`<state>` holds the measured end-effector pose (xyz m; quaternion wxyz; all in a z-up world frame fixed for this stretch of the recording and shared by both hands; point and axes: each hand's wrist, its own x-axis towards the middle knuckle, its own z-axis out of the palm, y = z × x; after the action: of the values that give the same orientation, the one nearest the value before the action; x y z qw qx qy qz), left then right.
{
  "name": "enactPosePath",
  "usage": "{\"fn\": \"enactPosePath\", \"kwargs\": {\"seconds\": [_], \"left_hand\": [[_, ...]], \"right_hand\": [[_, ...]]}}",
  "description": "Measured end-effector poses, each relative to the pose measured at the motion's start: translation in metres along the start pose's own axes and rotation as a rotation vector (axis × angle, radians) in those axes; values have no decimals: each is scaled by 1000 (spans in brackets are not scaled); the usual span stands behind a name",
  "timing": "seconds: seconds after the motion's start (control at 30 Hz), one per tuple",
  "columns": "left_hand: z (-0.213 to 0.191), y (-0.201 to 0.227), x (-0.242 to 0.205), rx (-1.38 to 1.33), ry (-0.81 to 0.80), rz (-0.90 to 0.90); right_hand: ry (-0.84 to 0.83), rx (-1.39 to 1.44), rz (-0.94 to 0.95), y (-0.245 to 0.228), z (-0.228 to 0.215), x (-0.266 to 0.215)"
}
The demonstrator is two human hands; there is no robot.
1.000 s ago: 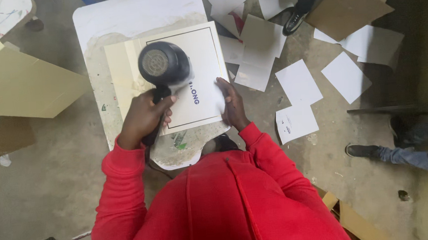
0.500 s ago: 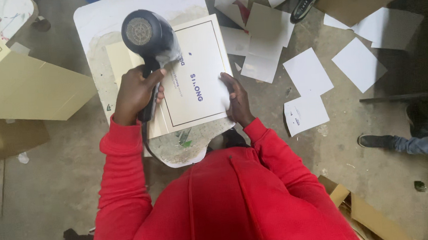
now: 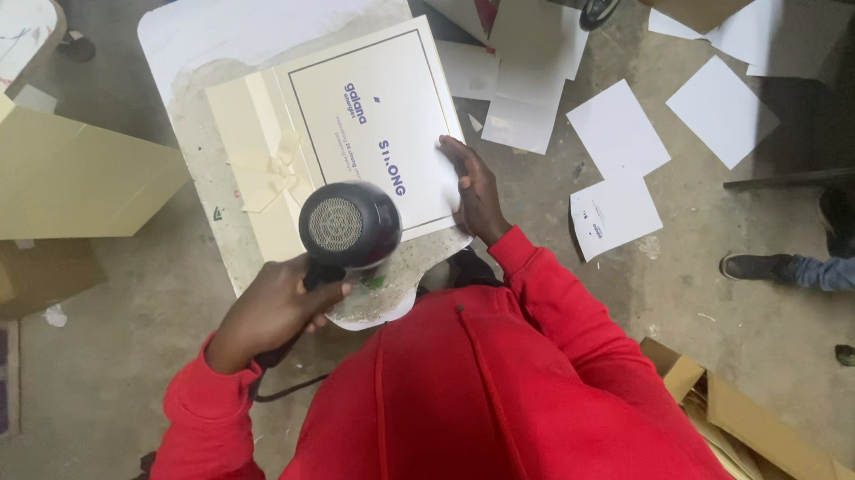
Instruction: The person uses a heat gun to apply heat to the surface of a white cardboard box labeled 'galana S11.ONG'. The person moves the heat gun back and forth over the box's surface while holding it steady with the other hand.
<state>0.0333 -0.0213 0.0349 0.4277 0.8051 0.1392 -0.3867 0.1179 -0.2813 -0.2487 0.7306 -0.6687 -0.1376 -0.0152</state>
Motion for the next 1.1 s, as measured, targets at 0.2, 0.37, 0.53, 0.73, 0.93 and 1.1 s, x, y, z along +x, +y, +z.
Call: {"fn": "enactPosePath", "kwargs": {"seconds": [0.2,0.37,0.53,0.73,0.93,1.1], "left_hand": [[-12,-19,11,-61,163,45],[-21,-17,30,-120,296,141],[-22,10,44,-193,337,213],[-26,24,87,-227,450,332],[-12,34,94,-322,413,334],[-5,34,94,-309,305,330]], "right_hand": [[4,15,4,0,1,1],[21,27,-1,-3,3,1],[-2,20,13,-5,1,1],[4,26,-11,-2,0,0],[3,-55,-15,-4,2,0],[-5,-144,-20,-8,0,1]]}}
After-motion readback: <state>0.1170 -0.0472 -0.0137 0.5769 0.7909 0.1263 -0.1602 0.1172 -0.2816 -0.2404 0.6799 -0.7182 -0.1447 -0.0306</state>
